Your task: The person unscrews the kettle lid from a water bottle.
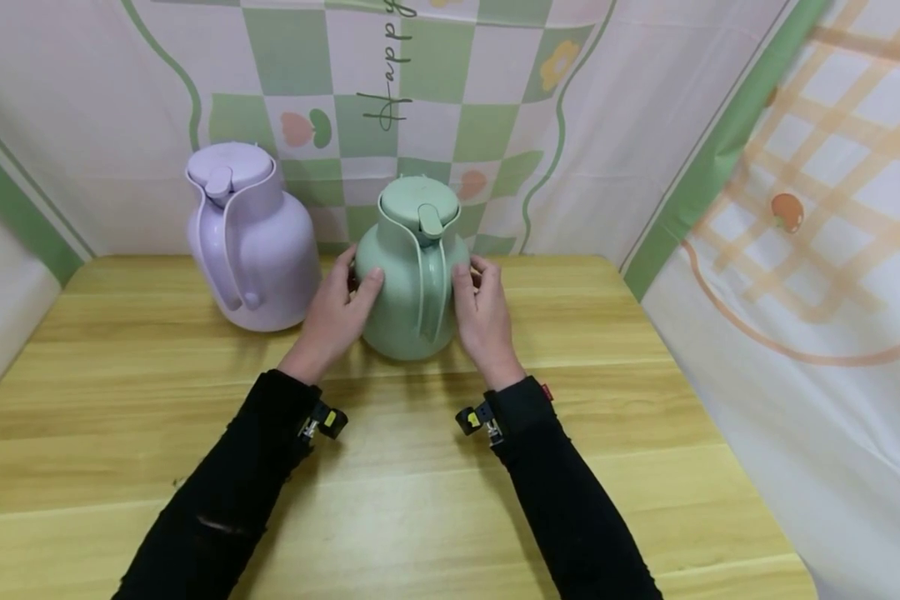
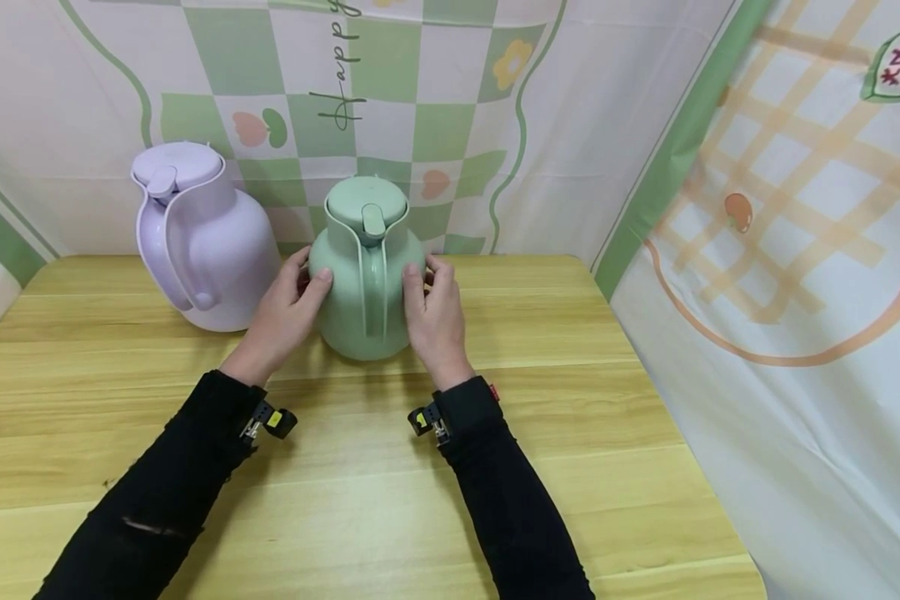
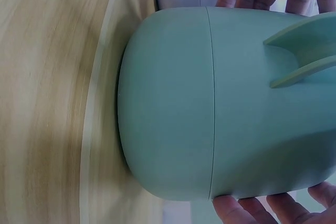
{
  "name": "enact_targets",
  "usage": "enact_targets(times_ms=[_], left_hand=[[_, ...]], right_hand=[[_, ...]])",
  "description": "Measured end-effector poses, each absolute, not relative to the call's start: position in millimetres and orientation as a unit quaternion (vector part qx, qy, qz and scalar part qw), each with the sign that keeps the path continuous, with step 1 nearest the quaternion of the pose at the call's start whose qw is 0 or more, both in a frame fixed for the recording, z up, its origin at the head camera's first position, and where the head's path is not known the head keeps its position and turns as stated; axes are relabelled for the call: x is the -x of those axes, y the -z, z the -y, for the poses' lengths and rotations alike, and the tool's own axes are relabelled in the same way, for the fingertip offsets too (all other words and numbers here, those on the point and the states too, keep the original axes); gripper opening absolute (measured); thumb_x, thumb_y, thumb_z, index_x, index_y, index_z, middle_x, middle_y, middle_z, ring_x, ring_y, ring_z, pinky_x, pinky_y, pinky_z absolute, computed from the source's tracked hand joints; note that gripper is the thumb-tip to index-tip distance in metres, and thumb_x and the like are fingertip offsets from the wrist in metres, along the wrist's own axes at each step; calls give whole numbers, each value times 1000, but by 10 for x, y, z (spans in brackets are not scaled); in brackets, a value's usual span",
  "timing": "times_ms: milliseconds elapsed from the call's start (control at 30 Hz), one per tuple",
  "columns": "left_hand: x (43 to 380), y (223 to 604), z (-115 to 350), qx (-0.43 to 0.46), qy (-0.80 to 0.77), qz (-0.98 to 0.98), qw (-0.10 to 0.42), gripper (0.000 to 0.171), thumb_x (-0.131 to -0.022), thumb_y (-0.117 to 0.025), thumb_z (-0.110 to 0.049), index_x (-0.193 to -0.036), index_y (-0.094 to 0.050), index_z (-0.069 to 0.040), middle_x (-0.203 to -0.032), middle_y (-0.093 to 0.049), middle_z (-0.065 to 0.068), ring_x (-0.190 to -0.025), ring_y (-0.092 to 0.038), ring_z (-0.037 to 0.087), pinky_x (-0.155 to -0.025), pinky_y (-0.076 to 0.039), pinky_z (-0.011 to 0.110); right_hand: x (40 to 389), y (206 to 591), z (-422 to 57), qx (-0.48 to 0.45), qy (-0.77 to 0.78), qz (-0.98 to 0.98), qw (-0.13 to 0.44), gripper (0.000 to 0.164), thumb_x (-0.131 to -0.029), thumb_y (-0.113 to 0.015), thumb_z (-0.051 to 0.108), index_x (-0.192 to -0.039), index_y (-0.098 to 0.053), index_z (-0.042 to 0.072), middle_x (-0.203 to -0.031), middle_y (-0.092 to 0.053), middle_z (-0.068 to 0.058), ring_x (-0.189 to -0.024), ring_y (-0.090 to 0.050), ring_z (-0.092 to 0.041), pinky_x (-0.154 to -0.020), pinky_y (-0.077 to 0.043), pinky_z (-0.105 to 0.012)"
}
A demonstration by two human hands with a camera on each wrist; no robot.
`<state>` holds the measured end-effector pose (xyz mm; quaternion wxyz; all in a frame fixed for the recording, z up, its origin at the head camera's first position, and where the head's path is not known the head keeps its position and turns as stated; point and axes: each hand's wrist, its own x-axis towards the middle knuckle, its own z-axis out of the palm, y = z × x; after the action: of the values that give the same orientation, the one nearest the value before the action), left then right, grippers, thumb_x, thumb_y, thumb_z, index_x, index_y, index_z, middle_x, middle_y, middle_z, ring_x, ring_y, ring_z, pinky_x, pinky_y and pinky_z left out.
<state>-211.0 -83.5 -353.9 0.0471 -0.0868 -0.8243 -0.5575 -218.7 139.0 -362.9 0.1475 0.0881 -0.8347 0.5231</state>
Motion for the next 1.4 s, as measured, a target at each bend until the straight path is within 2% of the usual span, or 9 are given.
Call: enact_targets(times_ms=[400, 833, 1400], left_hand=[[2050, 3553, 884, 89, 562, 821, 49, 82, -105, -45, -62, -166, -22, -12, -167, -33, 17, -151, -38, 34, -121, -35, 56], [1992, 3563, 909, 99, 547, 829, 60, 83, -106, -44, -59, -166, -20, -6, -165, -35, 21, -150, -41, 36, -120, -36, 57], [1937, 3587, 929, 112, 543, 829, 76, 82, -107, -42, -60, -165, -22, -5, -164, -37, 21, -148, -44, 37, -117, -40, 59]], right_hand=[[2111, 3622, -1346, -100, -526, 831, 152, 67, -110, -35, 56, -155, -37, 7, -152, -47, -16, -134, -56, -30, -102, -53, -49], [2054, 3634, -1323, -100, -515, 837, 156, 68, -109, -34, 59, -155, -37, 8, -153, -46, -15, -134, -56, -29, -102, -54, -49], [2010, 3655, -1306, -99, -514, 837, 158, 69, -109, -34, 59, -155, -38, 9, -155, -45, -14, -135, -55, -29, -103, -53, -49]])
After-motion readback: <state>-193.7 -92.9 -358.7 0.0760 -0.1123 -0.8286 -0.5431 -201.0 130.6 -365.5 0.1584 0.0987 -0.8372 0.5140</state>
